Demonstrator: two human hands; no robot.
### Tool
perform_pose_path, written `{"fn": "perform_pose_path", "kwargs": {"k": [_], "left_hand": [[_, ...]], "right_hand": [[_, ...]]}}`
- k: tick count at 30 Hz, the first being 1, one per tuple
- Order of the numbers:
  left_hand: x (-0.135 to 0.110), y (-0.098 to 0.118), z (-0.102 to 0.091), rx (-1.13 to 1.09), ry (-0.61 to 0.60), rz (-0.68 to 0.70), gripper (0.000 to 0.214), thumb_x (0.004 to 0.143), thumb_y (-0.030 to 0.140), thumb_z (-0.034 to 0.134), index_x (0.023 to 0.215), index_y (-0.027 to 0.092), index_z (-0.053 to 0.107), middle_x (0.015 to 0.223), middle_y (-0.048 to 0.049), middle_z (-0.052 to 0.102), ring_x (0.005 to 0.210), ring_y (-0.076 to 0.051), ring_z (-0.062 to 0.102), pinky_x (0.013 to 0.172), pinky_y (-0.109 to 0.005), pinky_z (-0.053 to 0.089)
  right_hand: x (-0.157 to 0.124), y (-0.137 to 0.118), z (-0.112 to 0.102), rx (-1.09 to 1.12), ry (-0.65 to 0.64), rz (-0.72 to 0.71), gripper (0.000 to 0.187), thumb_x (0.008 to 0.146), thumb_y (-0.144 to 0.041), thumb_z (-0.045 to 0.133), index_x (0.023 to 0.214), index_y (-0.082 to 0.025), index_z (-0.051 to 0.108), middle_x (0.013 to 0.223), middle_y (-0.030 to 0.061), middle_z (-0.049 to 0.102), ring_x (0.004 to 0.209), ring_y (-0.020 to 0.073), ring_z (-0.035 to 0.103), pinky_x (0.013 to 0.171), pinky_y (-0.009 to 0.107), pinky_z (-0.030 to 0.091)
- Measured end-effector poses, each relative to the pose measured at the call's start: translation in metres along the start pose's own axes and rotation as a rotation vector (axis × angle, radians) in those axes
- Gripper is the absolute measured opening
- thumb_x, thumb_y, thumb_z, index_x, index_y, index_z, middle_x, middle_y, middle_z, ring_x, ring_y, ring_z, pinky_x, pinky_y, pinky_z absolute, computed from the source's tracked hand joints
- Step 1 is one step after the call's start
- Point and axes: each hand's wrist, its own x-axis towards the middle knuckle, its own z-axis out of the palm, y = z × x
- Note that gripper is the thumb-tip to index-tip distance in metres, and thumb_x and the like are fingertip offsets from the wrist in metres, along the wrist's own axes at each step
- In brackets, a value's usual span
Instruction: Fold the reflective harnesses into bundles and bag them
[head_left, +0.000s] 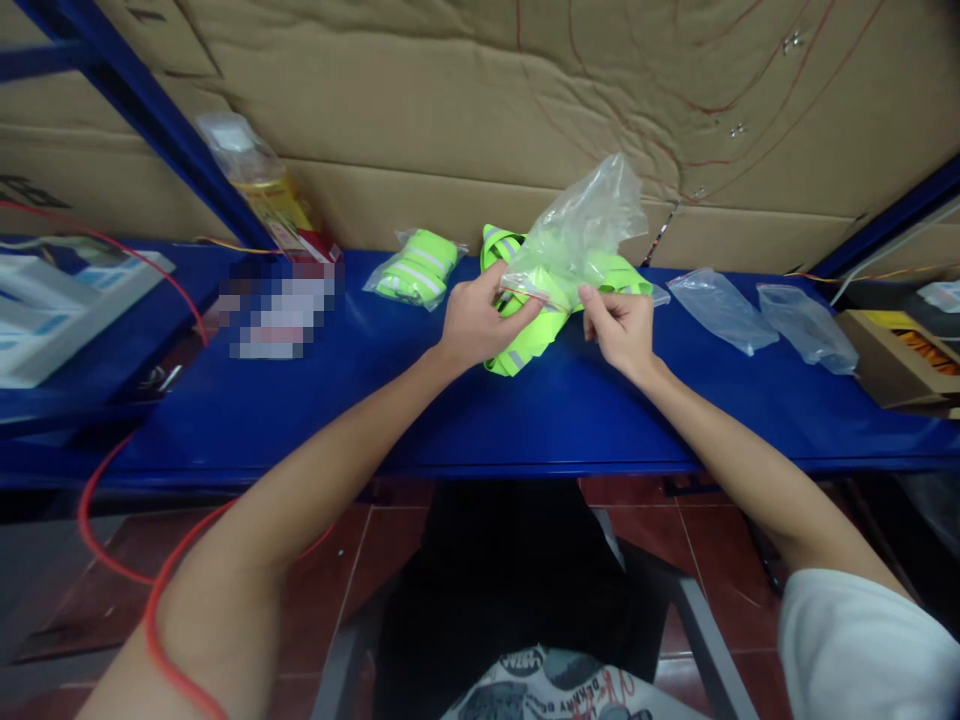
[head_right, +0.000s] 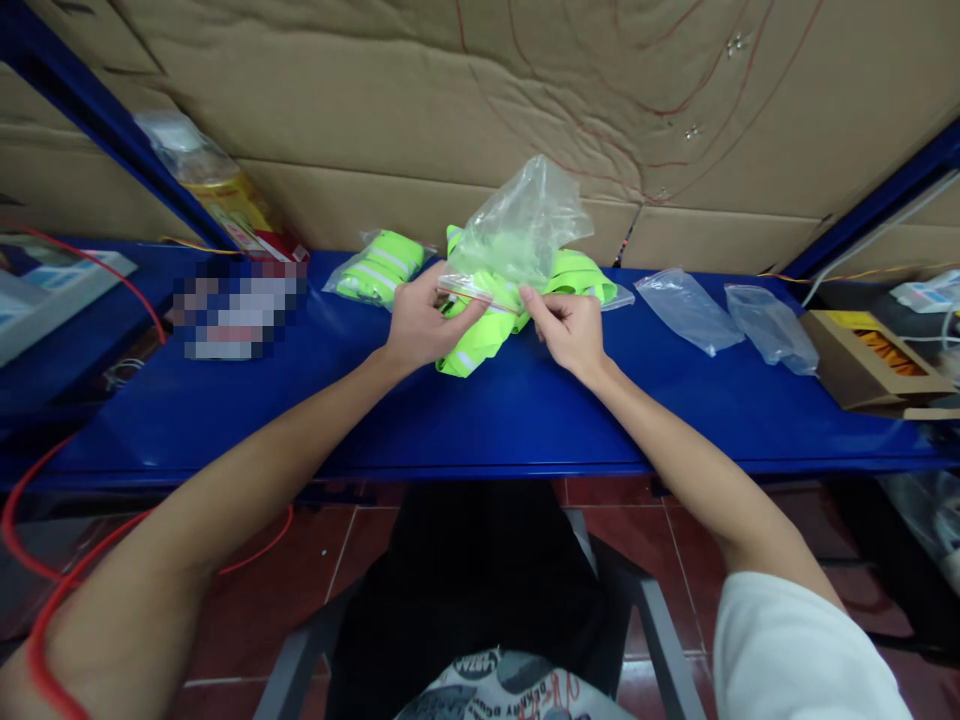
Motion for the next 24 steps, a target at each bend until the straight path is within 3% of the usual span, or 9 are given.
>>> {"fn": "perform_pose_path", "kwargs": {"k": [3,5,8,13,18,24], "left_hand": [[-0.005,0.001,0.004,0.007,0.143,0.051,0.037,0.097,0.055,0.073,0.111,0.021,0.071,0.092,-0.0046,0.077,0.091,-0.023,0.075,0.081,-0.036,0.055],[-0.007,0.000,0.010,-0.051,0.152,0.070,0.037,0.098,0.055,0.072,0.113,0.021,0.072,0.095,-0.0053,0.079,0.092,-0.023,0.077,0.082,-0.036,0.058],[-0.009,-0.003,0.019,-0.132,0.139,0.048,0.038,0.099,0.054,0.072,0.117,0.021,0.072,0.104,-0.0069,0.084,0.096,-0.023,0.079,0.087,-0.036,0.062],[-0.007,-0.004,0.025,-0.197,0.158,0.004,0.032,0.099,0.046,0.075,0.116,0.018,0.072,0.113,-0.0106,0.085,0.104,-0.024,0.082,0.095,-0.038,0.065],[-0.006,-0.004,0.028,-0.331,0.143,-0.036,0.034,0.098,0.044,0.075,0.119,0.018,0.068,0.122,-0.0137,0.084,0.111,-0.025,0.083,0.096,-0.038,0.068],[-0.005,-0.012,0.031,-0.340,0.160,0.014,0.038,0.100,0.054,0.073,0.115,0.020,0.065,0.116,-0.0117,0.083,0.106,-0.024,0.083,0.091,-0.037,0.068]], "right_hand": [[0.006,0.012,0.005,0.059,0.081,0.052,0.073,0.090,-0.093,0.063,0.065,-0.025,0.064,0.055,0.0007,0.060,0.052,0.0168,0.055,0.054,0.035,0.050],[0.008,0.017,0.011,0.110,0.108,0.032,0.069,0.088,-0.095,0.064,0.095,-0.027,0.074,0.075,0.0032,0.070,0.065,0.0208,0.064,0.058,0.037,0.057],[0.005,0.016,0.018,0.195,0.049,0.028,0.069,0.094,-0.091,0.060,0.130,-0.034,0.071,0.103,0.0070,0.078,0.080,0.0241,0.073,0.062,0.039,0.063],[0.000,0.006,0.024,0.409,0.026,0.151,0.058,0.092,-0.082,0.073,0.119,-0.031,0.080,0.103,0.0048,0.081,0.080,0.0229,0.075,0.063,0.039,0.069],[0.005,0.014,0.023,0.560,-0.139,0.255,0.061,0.088,-0.080,0.078,0.119,-0.028,0.083,0.094,0.0031,0.081,0.084,0.0218,0.079,0.064,0.035,0.072],[0.006,0.017,0.025,0.613,-0.149,0.279,0.063,0.082,-0.076,0.086,0.121,-0.026,0.084,0.096,0.0036,0.081,0.084,0.0202,0.080,0.063,0.031,0.072]]}}
